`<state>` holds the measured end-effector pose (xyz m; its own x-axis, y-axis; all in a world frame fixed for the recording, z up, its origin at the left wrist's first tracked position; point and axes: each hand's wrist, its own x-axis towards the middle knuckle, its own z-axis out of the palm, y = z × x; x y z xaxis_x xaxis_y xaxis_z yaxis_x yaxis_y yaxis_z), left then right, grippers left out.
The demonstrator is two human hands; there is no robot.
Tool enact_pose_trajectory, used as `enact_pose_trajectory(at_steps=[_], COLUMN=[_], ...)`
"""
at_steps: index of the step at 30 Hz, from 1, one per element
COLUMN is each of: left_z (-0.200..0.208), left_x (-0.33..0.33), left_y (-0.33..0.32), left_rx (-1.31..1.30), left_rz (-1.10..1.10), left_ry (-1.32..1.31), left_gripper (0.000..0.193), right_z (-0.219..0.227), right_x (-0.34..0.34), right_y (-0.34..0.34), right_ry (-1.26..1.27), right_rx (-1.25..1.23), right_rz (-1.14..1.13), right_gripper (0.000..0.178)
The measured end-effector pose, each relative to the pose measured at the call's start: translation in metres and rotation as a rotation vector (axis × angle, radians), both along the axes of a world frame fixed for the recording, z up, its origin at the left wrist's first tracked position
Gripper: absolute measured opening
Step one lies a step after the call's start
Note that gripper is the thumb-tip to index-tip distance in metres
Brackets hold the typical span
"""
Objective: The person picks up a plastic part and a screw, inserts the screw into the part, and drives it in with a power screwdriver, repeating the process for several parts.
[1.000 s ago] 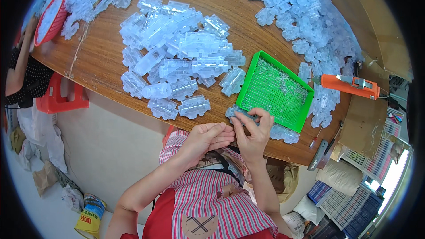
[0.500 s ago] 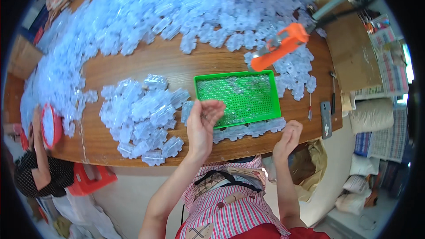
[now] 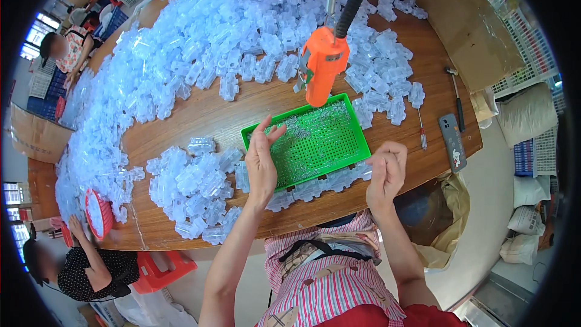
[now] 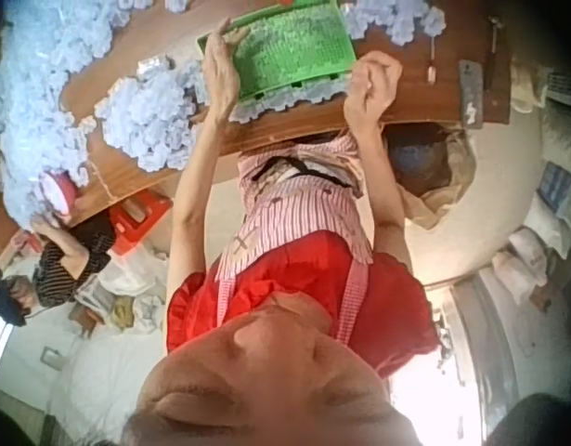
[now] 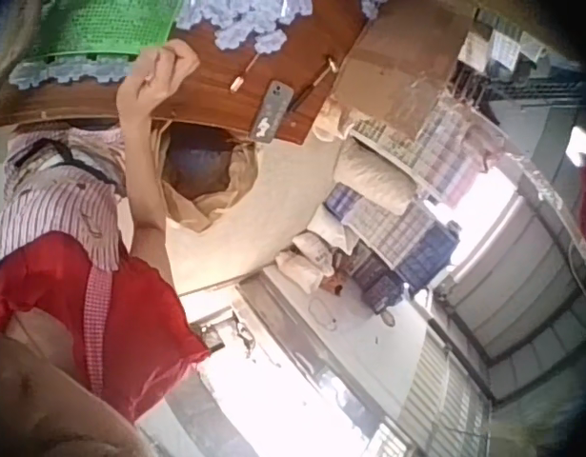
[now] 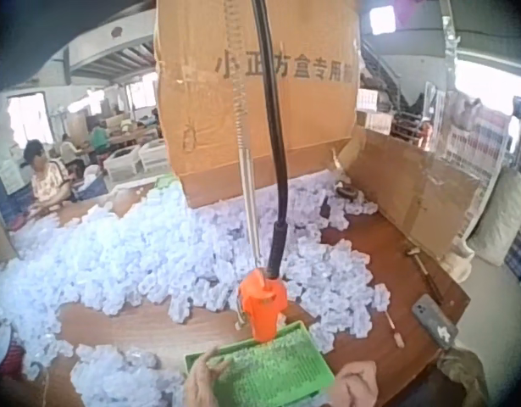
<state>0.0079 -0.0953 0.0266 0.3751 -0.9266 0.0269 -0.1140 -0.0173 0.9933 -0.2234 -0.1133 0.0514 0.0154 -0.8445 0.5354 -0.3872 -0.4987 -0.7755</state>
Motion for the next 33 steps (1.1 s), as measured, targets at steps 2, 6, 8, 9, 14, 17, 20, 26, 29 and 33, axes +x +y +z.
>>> enact_pose_trajectory(at_steps=[2, 6, 8, 9, 14, 17, 20, 26, 29, 33], left_z=[0.003, 0.002, 0.005, 0.007, 0.013, 0.018, 0.012, 0.032, 0.026, 0.027], left_x=[-0.001, 0.009, 0.010, 0.010, 0.016, 0.021, 0.031, 0.030, 0.041, 0.038], left_y=[0.001, -0.001, -0.007, -0.009, -0.011, -0.010, -0.009, -0.002, 0.003, 0.011], left_rx=[0.042, 0.092, 0.067, 0.032, 0.101, 0.062, -0.112, 0.109, 0.110, -0.125], left_rz=[-0.072, -0.290, -0.294, -0.301, -0.292, -0.342, -0.466, -0.409, -0.390, -0.354], left_ry=[-0.105, -0.305, -0.379, -0.451, -0.155, -0.047, -0.521, -0.241, -0.277, -0.518], left_gripper=[0.052, 0.050, 0.053, 0.056, 0.053, 0.061, 0.069, 0.057, 0.058, 0.074], right_z=[0.015, 0.041, 0.063, 0.071, 0.076, 0.066, 0.064, 0.048, 0.054, 0.044], right_x=[0.013, 0.039, 0.055, 0.060, 0.069, 0.078, 0.091, 0.114, 0.125, 0.127], right_y=[-0.020, -0.073, -0.089, -0.095, -0.118, -0.120, -0.118, -0.120, -0.106, -0.103], right_ry=[-0.034, -0.043, -0.275, -0.500, -0.518, -0.464, -0.413, -0.352, -0.404, -0.453], right_rx=[-0.065, -0.039, 0.167, 0.366, 0.370, 0.403, 0.376, 0.204, 0.391, 0.402], right_rz=[0.049, 0.108, 0.219, 0.324, 0.775, 0.684, 0.634, 0.684, 0.698, 0.765], right_gripper=[0.013, 0.025, 0.036, 0.048, 0.067, 0.065, 0.052, 0.030, 0.028, 0.038])
